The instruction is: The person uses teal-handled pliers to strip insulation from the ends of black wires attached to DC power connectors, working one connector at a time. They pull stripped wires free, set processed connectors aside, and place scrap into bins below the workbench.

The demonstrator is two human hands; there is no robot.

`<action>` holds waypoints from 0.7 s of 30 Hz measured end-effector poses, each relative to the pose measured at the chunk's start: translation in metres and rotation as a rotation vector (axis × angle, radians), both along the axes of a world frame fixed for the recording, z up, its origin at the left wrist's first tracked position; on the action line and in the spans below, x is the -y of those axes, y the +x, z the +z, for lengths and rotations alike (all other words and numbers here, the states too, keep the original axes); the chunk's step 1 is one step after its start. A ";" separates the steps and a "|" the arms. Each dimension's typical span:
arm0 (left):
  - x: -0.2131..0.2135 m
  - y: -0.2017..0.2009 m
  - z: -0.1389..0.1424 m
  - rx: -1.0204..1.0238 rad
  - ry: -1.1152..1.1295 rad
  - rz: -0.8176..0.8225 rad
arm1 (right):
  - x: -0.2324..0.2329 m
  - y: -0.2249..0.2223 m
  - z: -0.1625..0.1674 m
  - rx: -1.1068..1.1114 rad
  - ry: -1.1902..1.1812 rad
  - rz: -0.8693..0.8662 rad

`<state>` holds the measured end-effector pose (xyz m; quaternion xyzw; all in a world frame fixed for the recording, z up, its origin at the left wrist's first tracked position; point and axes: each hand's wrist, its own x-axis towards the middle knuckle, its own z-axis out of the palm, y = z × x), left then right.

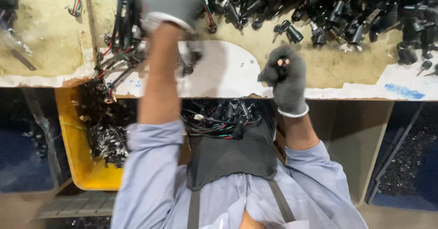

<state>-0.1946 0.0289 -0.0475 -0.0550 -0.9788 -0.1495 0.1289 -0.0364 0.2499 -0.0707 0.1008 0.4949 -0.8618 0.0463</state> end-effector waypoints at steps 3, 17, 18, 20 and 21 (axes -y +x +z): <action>-0.028 0.018 -0.003 0.026 0.105 -0.017 | 0.004 0.012 -0.006 -0.045 0.473 0.046; 0.108 0.109 -0.019 -0.032 0.117 0.204 | 0.058 -0.112 -0.029 -0.381 1.406 -0.074; 0.100 0.105 -0.016 -0.178 0.096 0.149 | 0.066 -0.126 -0.028 -0.359 1.439 -0.022; 0.088 0.087 -0.003 -0.287 -0.007 -0.011 | 0.080 -0.140 -0.025 -0.401 1.435 -0.055; 0.083 0.075 0.005 -0.345 -0.054 -0.088 | 0.083 -0.144 -0.023 -0.428 1.437 -0.072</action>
